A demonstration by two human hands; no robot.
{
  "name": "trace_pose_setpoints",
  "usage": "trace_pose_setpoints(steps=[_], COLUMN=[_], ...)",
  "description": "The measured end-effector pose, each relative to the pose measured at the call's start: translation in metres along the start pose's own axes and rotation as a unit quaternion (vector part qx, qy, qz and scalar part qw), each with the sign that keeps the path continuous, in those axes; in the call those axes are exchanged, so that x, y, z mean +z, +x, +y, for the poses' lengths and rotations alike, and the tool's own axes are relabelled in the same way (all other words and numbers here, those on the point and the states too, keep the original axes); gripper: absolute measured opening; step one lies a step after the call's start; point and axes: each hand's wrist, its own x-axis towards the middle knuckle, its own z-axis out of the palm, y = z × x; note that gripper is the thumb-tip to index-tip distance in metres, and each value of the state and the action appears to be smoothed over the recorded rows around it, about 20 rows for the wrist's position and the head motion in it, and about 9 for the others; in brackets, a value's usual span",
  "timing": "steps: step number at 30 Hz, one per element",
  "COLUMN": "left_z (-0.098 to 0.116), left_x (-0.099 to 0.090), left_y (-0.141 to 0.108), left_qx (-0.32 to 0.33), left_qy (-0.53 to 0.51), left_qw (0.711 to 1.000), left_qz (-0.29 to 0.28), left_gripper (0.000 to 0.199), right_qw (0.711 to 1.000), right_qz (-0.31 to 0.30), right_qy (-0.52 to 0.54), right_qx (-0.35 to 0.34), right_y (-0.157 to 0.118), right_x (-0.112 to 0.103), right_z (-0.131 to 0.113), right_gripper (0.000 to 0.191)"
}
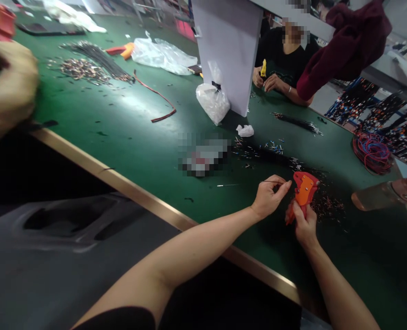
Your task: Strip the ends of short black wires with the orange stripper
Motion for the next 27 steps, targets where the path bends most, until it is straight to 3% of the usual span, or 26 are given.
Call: trace_pose_setpoints(steps=[4, 7, 15, 21, 27], left_z=[0.000, 0.000, -0.005, -0.005, -0.005], left_x=[0.000, -0.002, -0.006, -0.007, -0.012], left_y=[0.000, 0.003, 0.012, 0.015, 0.025], left_qx=[-0.001, -0.011, -0.116, -0.131, -0.141], left_qy=[-0.006, -0.016, -0.092, -0.116, -0.146], left_qw=[1.000, 1.000, 0.988, 0.984, 0.978], left_qz=[-0.003, 0.003, 0.033, 0.030, 0.043], left_gripper=[0.024, 0.025, 0.031, 0.033, 0.035], right_qw=[0.998, 0.998, 0.993, 0.990, 0.987], right_qz=[0.014, 0.014, 0.084, 0.008, -0.035], right_qy=[0.052, 0.067, 0.070, 0.142, 0.143], right_qx=[0.021, 0.016, -0.044, 0.023, 0.058], right_y=[0.001, 0.001, 0.006, 0.005, 0.005], right_x=[0.001, 0.000, -0.016, -0.017, -0.016], right_z=[0.003, 0.002, 0.002, -0.001, 0.000], right_gripper=[0.033, 0.026, 0.022, 0.030, 0.032])
